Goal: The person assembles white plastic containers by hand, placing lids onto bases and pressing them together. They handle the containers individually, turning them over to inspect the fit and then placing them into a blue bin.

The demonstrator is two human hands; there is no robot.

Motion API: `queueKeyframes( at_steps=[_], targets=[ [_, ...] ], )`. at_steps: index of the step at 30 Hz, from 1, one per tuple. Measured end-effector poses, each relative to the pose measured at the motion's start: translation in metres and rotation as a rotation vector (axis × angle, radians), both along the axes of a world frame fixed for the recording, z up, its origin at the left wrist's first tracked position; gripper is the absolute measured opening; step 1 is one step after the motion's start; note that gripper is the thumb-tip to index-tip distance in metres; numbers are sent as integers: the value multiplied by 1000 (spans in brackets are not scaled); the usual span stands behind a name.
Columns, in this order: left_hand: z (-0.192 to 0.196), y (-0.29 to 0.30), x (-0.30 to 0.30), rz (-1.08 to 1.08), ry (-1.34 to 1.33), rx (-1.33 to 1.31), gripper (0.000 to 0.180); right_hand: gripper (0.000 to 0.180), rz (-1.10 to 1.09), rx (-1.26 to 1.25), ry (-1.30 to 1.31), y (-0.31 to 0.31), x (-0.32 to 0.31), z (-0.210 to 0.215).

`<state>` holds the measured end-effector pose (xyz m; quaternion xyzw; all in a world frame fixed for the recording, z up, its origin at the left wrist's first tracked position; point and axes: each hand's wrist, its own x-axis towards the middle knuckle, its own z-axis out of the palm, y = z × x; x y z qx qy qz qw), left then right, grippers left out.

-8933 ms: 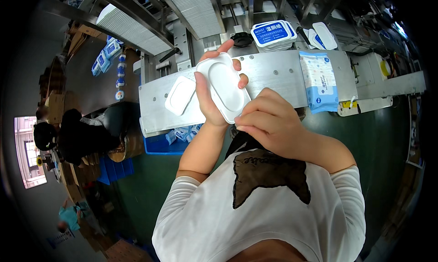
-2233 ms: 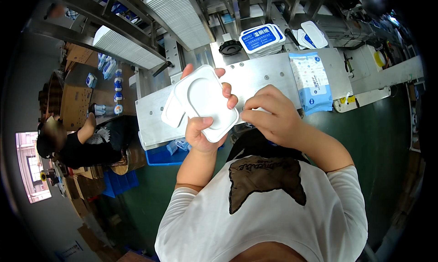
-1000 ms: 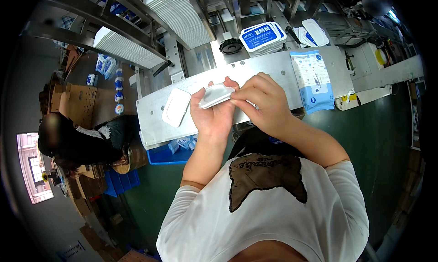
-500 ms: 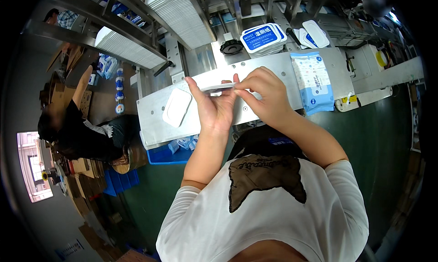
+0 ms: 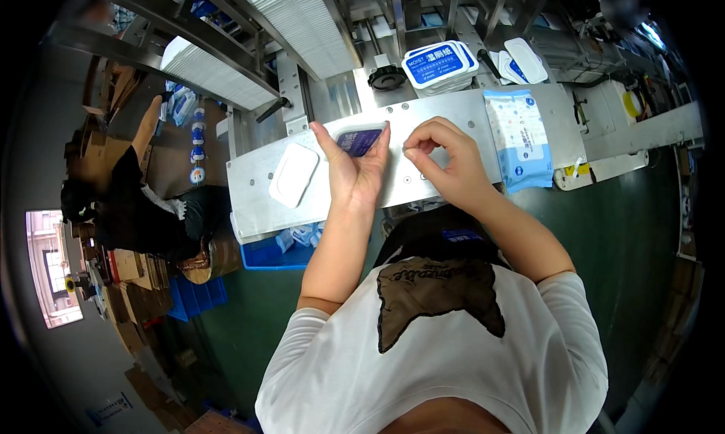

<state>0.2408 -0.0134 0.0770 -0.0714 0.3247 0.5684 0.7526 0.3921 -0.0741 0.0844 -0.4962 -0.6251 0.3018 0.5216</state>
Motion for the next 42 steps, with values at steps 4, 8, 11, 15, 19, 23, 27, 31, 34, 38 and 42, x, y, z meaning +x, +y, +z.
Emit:
queueKeyframes(
  at_steps=[4,8,11,15,19,23,27,31,34,38,42],
  targets=[
    [-7,-1,-7,-43,-7,75,85,11,-80,85,-114,5,-4,-11],
    [-8,-10,-5,21,266,111,82,18,32,49,24,7,15,-35],
    [-41,-13,-26,35,112,388,69,21,17,-91,186,-4,18,-41],
    [-49,-33,-29,-140,551,304,76,18,70,-226,392,-14,15,-49],
    [-53,-45,-38,-359,853,362,84,16,76,-254,457,-15,18,-57],
    [-55,-43,-44,-358,882,389,85,15,58,-298,516,-15,17,-56],
    [-71,-37,-51,-308,841,358,62,14,63,-334,534,-16,16,-61],
    [-65,-36,-53,-251,777,349,41,13,42,-332,563,-19,17,-65],
    [-62,-36,-59,-219,720,379,36,12,36,-324,552,-21,17,-67],
    [-52,-35,-66,-179,585,342,28,12,61,-326,557,-21,13,-65],
    [-47,-32,-88,-36,670,358,27,12,31,-324,528,-22,14,-65]
  ],
)
